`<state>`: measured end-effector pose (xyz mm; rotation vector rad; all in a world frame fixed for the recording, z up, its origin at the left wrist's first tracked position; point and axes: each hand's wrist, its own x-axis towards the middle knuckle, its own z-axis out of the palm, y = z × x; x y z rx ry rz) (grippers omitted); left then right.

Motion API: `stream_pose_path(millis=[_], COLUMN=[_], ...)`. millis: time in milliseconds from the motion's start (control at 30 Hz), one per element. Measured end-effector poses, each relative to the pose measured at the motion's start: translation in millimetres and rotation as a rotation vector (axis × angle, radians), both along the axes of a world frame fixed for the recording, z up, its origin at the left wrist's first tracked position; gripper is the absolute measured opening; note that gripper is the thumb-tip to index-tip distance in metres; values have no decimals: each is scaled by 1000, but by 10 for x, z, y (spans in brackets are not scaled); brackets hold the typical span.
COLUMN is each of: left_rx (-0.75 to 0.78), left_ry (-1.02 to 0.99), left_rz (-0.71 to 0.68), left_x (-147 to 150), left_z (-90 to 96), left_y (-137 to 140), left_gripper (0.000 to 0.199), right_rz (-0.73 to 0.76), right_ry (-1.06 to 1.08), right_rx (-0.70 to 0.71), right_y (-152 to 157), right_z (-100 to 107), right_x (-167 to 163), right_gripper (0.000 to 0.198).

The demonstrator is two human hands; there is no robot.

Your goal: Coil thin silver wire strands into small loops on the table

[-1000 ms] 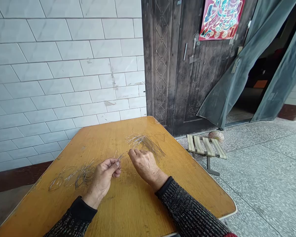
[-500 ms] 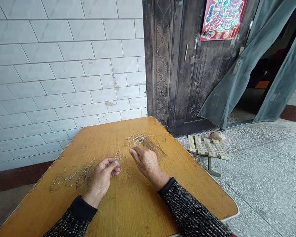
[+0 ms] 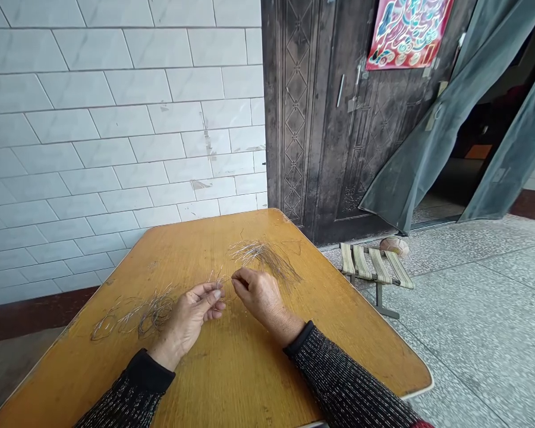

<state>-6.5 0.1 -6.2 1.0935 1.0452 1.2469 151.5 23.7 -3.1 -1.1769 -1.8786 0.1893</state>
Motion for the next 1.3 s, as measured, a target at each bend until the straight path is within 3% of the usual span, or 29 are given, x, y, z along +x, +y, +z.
stream_pose_path(millis=[200, 400, 533, 667, 767, 900, 1300], left_rx=[6, -3, -22, -61, -91, -94, -85], left_ry=[-38, -30, -134, -226, -268, -280, -357], left_rz=[16, -21, -48, -28, -30, -55, -117], left_x=[-32, -16, -31, -55, -62, -65, -76], left_z=[11, 55, 24, -5, -1, 8, -18], left_y=[11, -8, 28, 65, 62, 43, 58], left_gripper=[39, 28, 22, 22, 21, 19, 19], right_rz=[-61, -14, 165, 421, 574, 666, 700], right_ry=[-58, -20, 215, 500, 605, 690, 829], right_rx=[69, 56, -156, -496, -647, -726, -779], right_y=[14, 1, -11, -10, -14, -10, 58], right_z=[-45, -30, 13, 43, 57, 44, -64], right_x=[9, 1, -26, -42, -38, -35, -25], right_gripper=[18, 18, 16, 30, 35, 34, 27])
